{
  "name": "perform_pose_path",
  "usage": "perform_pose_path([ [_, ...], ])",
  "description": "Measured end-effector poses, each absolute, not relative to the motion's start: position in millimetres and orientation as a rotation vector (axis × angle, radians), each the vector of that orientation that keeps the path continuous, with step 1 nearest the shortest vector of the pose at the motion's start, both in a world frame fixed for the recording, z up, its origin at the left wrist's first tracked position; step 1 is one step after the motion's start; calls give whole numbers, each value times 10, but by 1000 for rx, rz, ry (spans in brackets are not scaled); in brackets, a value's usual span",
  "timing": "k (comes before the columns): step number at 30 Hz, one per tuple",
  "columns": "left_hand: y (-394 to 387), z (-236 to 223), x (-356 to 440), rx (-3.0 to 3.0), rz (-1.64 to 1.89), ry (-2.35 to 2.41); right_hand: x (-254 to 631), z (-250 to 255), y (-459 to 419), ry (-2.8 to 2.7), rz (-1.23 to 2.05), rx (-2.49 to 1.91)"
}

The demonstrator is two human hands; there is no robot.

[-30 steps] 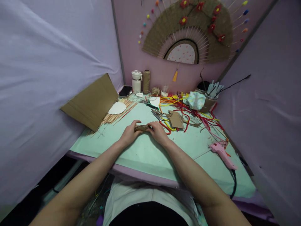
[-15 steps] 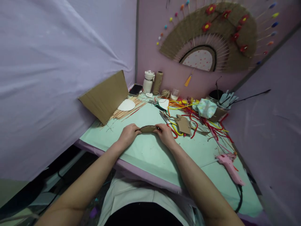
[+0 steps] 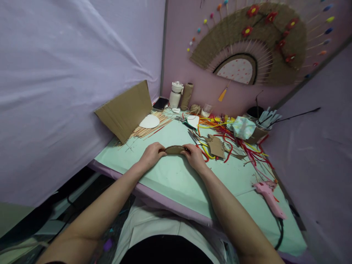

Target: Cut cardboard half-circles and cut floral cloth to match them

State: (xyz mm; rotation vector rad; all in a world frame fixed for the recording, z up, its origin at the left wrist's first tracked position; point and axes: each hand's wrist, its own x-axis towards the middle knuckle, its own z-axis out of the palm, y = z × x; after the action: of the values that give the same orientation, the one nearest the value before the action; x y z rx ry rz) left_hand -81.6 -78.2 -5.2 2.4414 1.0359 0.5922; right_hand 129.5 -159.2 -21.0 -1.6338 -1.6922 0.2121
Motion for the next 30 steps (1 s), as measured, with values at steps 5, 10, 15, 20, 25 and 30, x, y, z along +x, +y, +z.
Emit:
perform_pose_path([
  [5, -923, -44, -667, 2554, 608, 1116, 1301, -221, -1590, -1687, 209, -1639],
  [10, -1114, -35, -536, 2623, 456, 1462, 1296, -212, -1600, -1681, 219, -1630],
  [15, -1116, -41, -559, 2633, 323, 1492, 1296, -226, -1590, -1683, 222, -1623],
  [20, -1090, -31, -562, 2656, 291, 1429, 1292, -257, -1568, -1681, 196, -1617],
  [25, -1088, -37, -594, 2688, 280, 1413, 1284, -246, -1573, -1685, 211, -1626],
  [30, -1078, -60, -695, 2690, 259, 1482, 1283, -242, -1573, -1656, 228, -1628],
])
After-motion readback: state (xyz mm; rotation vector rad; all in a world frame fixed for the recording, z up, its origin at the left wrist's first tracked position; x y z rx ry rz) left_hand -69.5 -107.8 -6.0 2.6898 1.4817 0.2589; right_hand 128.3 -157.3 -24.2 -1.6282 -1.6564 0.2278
